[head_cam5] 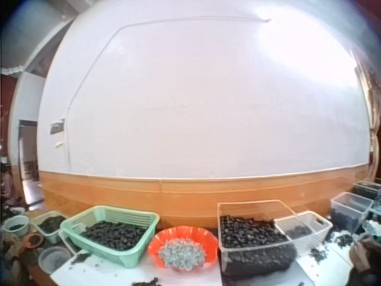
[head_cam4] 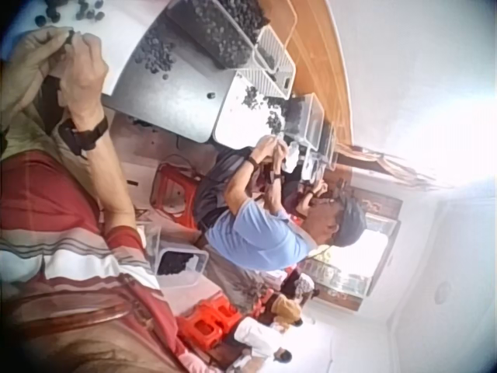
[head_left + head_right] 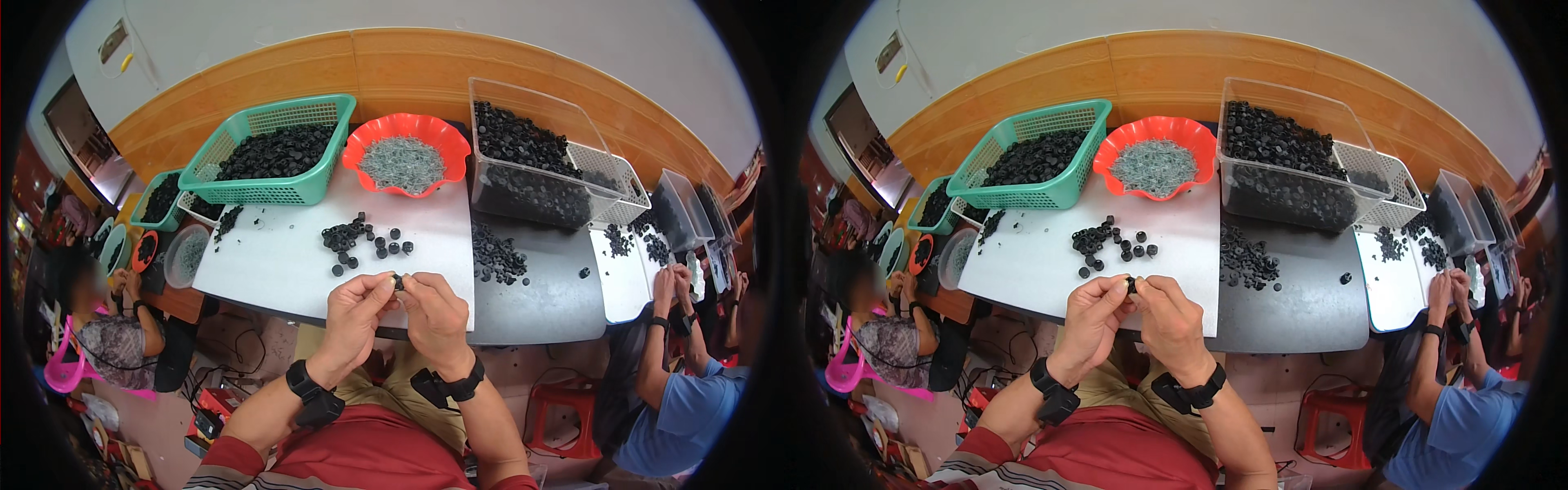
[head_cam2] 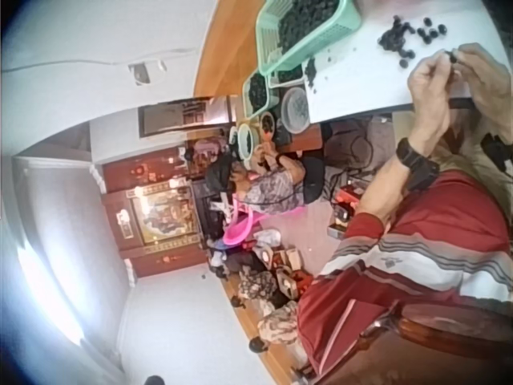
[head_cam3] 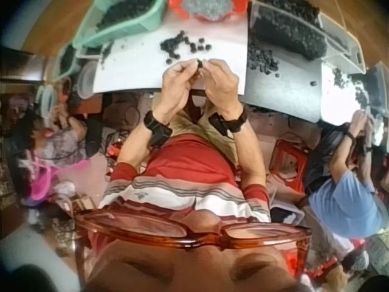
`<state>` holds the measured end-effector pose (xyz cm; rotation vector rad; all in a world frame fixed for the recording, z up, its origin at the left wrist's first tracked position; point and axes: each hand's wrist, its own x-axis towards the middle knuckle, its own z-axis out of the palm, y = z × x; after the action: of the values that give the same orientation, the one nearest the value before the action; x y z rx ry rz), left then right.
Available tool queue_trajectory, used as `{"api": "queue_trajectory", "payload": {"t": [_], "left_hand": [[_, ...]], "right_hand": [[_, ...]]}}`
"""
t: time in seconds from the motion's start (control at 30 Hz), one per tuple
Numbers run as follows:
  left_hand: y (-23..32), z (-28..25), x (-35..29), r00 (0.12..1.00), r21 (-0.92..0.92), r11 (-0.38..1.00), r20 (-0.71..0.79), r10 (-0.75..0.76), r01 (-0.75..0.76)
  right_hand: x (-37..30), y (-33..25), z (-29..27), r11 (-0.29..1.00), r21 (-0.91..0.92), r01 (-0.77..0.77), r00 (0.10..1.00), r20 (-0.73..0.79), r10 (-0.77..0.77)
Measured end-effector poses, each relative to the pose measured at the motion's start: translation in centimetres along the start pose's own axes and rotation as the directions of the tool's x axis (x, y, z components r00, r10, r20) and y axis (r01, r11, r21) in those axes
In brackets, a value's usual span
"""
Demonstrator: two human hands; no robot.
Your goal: Manually assemble or sort small black plastic/rubber components into containers at a workstation.
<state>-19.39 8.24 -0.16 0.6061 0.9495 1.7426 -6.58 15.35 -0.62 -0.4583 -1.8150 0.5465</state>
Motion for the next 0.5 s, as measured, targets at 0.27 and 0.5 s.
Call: {"api": "queue_trajectory", "payload": {"t": [0.27, 0.5], "left_hand": [[0.13, 0.32, -0.01, 1.000, 0.002, 1.000, -0.012, -0.005, 0.005], [0.11, 0.14, -0.07, 1.000, 0.092, 0.995, 0.014, 0.027, -0.028]], "right_hand": [[-0.02, -0.12, -0.01, 1.000, -0.015, -0.007, 1.000, -0.013, 0.006], [-0.10, -0.14, -0.17, 1.000, -0.015, -0.016, 1.000, 0.001, 0.016]]}}
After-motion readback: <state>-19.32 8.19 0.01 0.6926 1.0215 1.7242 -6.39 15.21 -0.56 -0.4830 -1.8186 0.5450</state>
